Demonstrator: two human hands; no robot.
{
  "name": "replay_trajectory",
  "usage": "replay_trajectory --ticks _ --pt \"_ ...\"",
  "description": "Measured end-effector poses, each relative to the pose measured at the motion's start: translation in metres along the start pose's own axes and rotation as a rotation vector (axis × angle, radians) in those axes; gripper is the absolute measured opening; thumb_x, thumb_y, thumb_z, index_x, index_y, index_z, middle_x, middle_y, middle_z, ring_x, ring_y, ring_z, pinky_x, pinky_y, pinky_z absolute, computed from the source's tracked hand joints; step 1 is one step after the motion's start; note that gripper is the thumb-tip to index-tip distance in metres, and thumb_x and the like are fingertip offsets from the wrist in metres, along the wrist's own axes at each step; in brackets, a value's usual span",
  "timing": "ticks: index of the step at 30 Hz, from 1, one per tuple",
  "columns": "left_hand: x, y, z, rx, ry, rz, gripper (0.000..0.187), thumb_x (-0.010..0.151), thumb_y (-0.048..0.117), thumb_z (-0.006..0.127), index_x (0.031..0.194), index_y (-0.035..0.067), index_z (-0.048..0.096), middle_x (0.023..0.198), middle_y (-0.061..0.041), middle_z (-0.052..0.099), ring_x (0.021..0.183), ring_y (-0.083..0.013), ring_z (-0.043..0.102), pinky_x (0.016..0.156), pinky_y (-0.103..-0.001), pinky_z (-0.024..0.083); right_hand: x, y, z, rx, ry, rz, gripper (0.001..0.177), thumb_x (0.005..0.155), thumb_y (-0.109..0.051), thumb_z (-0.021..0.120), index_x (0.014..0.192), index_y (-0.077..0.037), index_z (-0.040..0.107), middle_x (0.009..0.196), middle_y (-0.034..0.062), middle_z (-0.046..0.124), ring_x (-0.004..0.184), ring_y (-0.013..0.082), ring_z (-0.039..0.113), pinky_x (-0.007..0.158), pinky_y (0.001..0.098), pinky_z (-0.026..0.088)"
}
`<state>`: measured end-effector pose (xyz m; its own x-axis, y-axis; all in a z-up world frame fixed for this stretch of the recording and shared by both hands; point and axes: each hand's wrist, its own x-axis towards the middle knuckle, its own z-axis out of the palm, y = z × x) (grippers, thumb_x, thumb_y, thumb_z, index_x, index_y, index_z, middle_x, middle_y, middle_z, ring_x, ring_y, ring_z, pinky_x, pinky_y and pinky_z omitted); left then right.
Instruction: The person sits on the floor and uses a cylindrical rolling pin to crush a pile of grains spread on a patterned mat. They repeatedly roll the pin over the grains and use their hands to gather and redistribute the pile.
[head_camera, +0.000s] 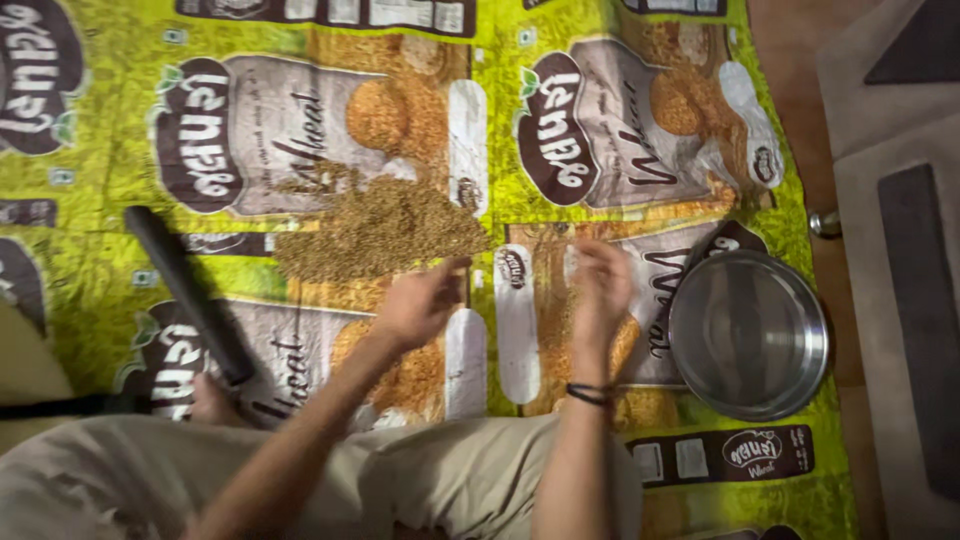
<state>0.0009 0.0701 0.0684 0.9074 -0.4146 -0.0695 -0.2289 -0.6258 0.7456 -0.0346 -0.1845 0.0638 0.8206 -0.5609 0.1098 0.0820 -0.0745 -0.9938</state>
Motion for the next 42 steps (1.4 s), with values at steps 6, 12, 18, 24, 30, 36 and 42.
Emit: replay_trajectory --ticks 6,12,18,24,30,36,42 --pt "-0.08 -0.055 -0.129 0.436 0.162 0.002 0.03 0.099 0.025 0.055 0.128 0.022 0.061 0.082 -0.015 0.074 0.071 -0.0383 0.071 0.063 -0.053 0.055 -0.013 0.047 0.054 -0.911 -0.353 -0.462 0.075 0.092 -0.026 0.074 0.151 0.004 0.039 0.157 0.0259 0.04 0.15 0.045 0.033 0.124 0.0517 0.026" --pt "-0.087 -0.081 -0.117 0.363 0.262 0.075 0.038 0.089 0.007 0.053 0.125 0.011 0.062 0.107 -0.018 0.07 0.091 -0.0386 0.069 0.073 -0.051 0.056 -0.012 0.064 0.063 -1.26 -0.436 -0.406 0.083 0.093 -0.038 0.071 0.151 0.01 0.033 0.159 0.0315 0.034 0.149 0.0472 0.029 0.123 0.0505 0.027" --pt "-0.084 -0.065 -0.093 0.355 0.07 0.14 0.027 0.088 0.013 0.059 0.115 0.007 0.064 0.102 -0.018 0.069 0.081 -0.0385 0.071 0.065 -0.051 0.056 -0.027 0.052 0.102 -1.148 -0.581 -0.148 0.082 0.104 -0.038 0.055 0.163 0.0 0.012 0.169 0.0256 0.015 0.155 0.0429 0.015 0.12 0.057 0.018" --pt "-0.068 -0.088 -0.094 0.347 0.114 0.052 0.019 0.091 0.016 0.062 0.108 0.009 0.066 0.104 -0.016 0.07 0.084 -0.0365 0.072 0.068 -0.049 0.058 -0.03 0.05 0.107 -0.952 -0.504 -0.121 0.081 0.101 -0.039 0.053 0.166 -0.011 0.012 0.173 0.0177 0.017 0.158 0.0368 0.016 0.125 0.0525 0.018" --pt "-0.055 -0.088 -0.122 0.239 0.236 0.038 0.025 0.088 0.02 0.065 0.111 0.011 0.068 0.105 -0.016 0.07 0.088 -0.0379 0.071 0.073 -0.051 0.057 -0.025 0.105 0.113 -1.032 -0.35 -0.396 0.086 0.097 -0.037 0.066 0.16 -0.002 0.02 0.169 0.0241 0.015 0.157 0.041 0.014 0.128 0.0508 0.012" --pt "-0.053 -0.098 -0.146 0.181 0.273 -0.13 0.029 0.093 0.018 0.062 0.121 0.012 0.066 0.113 -0.016 0.07 0.095 -0.0375 0.071 0.083 -0.05 0.057 -0.044 0.099 0.143 -1.047 -0.383 -0.501 0.08 0.1 -0.029 0.062 0.163 -0.004 0.019 0.172 0.0193 0.015 0.159 0.0382 0.016 0.128 0.0521 0.017" --pt "-0.049 -0.135 -0.143 0.339 0.42 -0.19 0.072 0.094 0.024 0.062 0.151 -0.007 0.032 0.151 -0.04 0.032 0.139 -0.0521 0.036 0.115 -0.052 0.034 -0.07 0.038 0.155 -0.822 -0.638 0.026 0.071 0.102 -0.028 0.049 0.163 -0.016 0.015 0.175 0.0072 0.013 0.151 0.0282 0.037 0.108 0.0425 0.053"
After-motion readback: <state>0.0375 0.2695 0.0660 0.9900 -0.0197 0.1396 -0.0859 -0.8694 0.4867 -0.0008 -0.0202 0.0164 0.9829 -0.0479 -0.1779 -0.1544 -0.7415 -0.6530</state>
